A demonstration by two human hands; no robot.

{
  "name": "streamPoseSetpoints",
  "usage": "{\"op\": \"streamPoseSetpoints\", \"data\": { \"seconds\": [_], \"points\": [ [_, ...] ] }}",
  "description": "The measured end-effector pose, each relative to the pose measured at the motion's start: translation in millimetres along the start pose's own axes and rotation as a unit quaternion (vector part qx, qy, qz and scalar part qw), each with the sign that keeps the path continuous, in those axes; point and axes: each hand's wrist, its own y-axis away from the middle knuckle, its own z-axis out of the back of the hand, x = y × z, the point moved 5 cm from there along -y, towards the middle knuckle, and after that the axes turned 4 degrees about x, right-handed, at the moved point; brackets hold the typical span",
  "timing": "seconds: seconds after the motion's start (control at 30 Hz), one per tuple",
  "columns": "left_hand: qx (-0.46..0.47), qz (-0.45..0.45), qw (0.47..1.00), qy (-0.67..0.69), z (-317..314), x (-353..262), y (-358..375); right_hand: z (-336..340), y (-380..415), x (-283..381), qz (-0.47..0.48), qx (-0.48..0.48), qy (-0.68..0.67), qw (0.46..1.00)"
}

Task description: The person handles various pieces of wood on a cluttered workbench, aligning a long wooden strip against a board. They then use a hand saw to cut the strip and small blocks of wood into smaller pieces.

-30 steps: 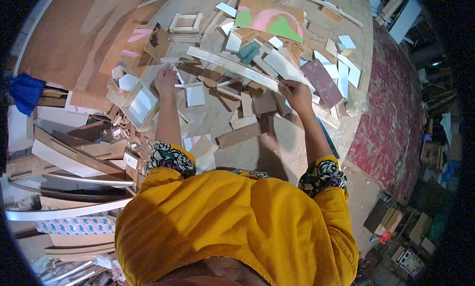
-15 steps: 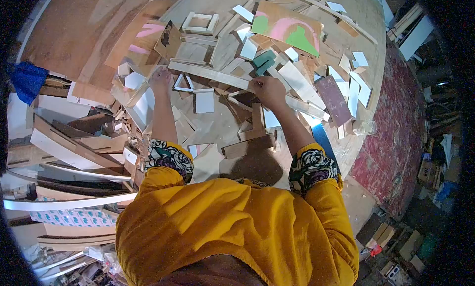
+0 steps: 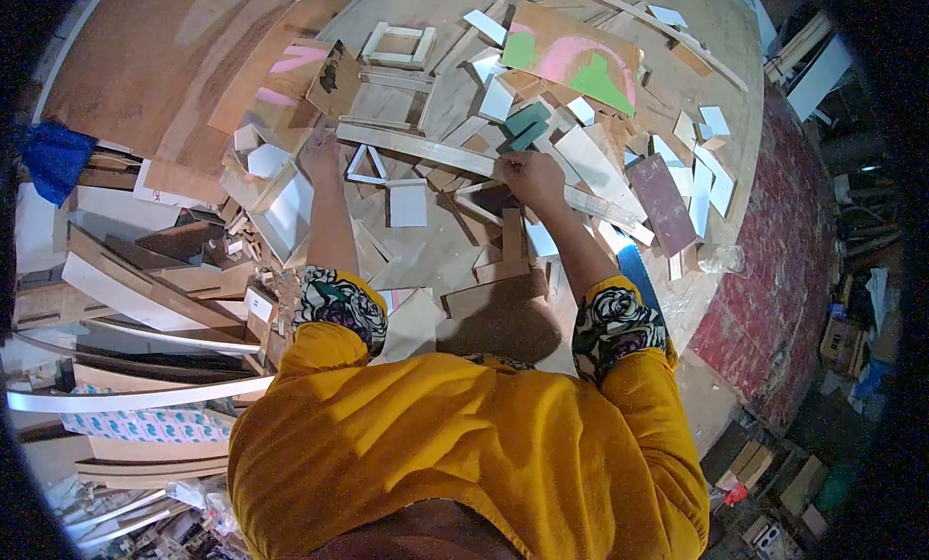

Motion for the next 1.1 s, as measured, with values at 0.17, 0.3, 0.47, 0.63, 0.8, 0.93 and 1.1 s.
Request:
{"op": "streamPoseSetpoints", "data": {
  "seconds": [0.17,0.3,0.47,0.63,0.8,0.93,1.1],
  "points": [
    [-0.014,0.012,1.000,0.022,1,-10,8,-7,0,-9,-0.004,0.008,-0.018,1.000],
    [-0.009,0.032,0.996,0.080,-2,-17,16,-2,3,-8,-0.019,0.020,-0.029,0.999],
    [0.014,0.051,0.996,0.067,-3,3,2,1,4,-8,-0.009,0.005,-0.032,0.999],
    [0.016,-0.006,0.998,0.060,-8,26,-28,11,14,-7,-0.016,0.014,-0.025,0.999],
    [0.042,-0.001,0.994,-0.097,-22,-6,-16,32,46,-28,-0.022,0.011,-0.056,0.998],
    [0.049,0.011,0.998,-0.037,-24,1,-23,36,62,-92,-0.145,-0.077,-0.241,0.957],
    [0.014,-0.113,0.982,-0.149,-32,-68,5,62,39,-106,-0.192,-0.094,-0.062,0.975]
  ]
}}
